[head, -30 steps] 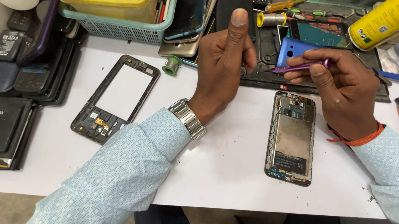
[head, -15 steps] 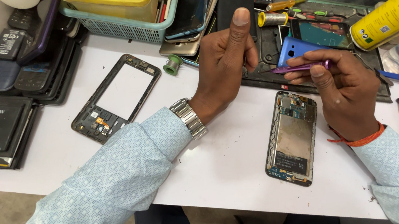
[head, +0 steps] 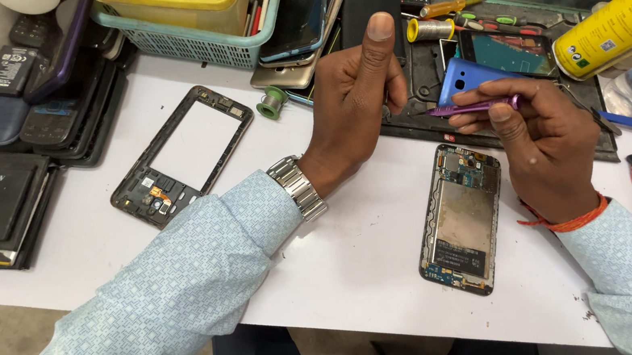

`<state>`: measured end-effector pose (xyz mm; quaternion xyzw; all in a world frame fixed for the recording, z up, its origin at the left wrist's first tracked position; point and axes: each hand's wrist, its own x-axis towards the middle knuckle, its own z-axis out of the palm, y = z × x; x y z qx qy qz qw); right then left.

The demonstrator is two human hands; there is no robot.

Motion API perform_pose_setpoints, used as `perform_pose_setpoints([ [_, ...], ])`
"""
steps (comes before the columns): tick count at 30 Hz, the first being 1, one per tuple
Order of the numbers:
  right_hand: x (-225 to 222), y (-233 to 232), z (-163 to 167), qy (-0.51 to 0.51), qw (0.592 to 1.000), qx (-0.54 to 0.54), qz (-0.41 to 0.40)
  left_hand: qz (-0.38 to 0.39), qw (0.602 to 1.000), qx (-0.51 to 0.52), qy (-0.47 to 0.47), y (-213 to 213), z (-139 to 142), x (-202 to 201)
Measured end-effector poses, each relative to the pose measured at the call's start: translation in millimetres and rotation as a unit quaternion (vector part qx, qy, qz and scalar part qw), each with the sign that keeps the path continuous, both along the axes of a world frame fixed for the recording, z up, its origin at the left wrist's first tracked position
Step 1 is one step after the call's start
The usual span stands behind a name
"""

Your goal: The person uses a purple precision screwdriver to remove screws from a disassembled smartphone lying on a white workbench. The person then uses tweezers to lift and remove a small internal component from the phone's chassis.

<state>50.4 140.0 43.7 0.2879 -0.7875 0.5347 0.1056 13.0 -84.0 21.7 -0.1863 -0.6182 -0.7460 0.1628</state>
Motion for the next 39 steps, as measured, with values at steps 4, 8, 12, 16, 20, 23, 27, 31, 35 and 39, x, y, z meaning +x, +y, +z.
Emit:
perform_pose_setpoints([
  [4,0.2,1.2,0.4,-0.001,1.000,0.000,0.001,-0.003,1.000,0.004,0.002,0.4,-0.1,-0.5],
  [8,0.5,1.1,0.7,0.002,1.000,0.002,-0.002,-0.002,1.000,-0.001,0.004,0.4,-0.1,-0.7],
  [12,0.8,1.5,1.3,0.009,1.000,0.002,-0.005,-0.002,1.000,0.002,0.001,0.4,0.0,0.0],
  [16,1.8,2.4,1.3,0.015,1.000,-0.004,-0.007,0.000,1.000,0.000,0.002,0.1,0.8,-0.1],
  [20,4.6,4.0,1.9,0.015,1.000,-0.009,-0.010,0.002,1.000,0.003,0.002,0.3,1.4,0.4],
  [23,7.5,5.1,3.0,0.028,1.000,-0.004,-0.013,0.000,1.000,0.007,0.002,0.8,1.7,0.9],
  [27,10.1,5.3,4.9,0.046,0.999,0.008,-0.013,0.003,1.000,0.005,0.001,0.0,2.0,1.3],
  [31,13.3,4.6,5.6,0.073,0.997,0.022,-0.017,0.002,1.000,0.010,-0.003,0.3,2.6,1.6],
  [35,16.6,5.2,6.9,0.072,0.997,0.015,-0.015,0.000,1.000,0.011,-0.004,-0.2,2.9,2.4],
  [39,17.4,4.5,6.7,0.066,0.998,0.011,-0.017,0.001,1.000,0.009,0.001,-0.5,3.5,1.8],
])
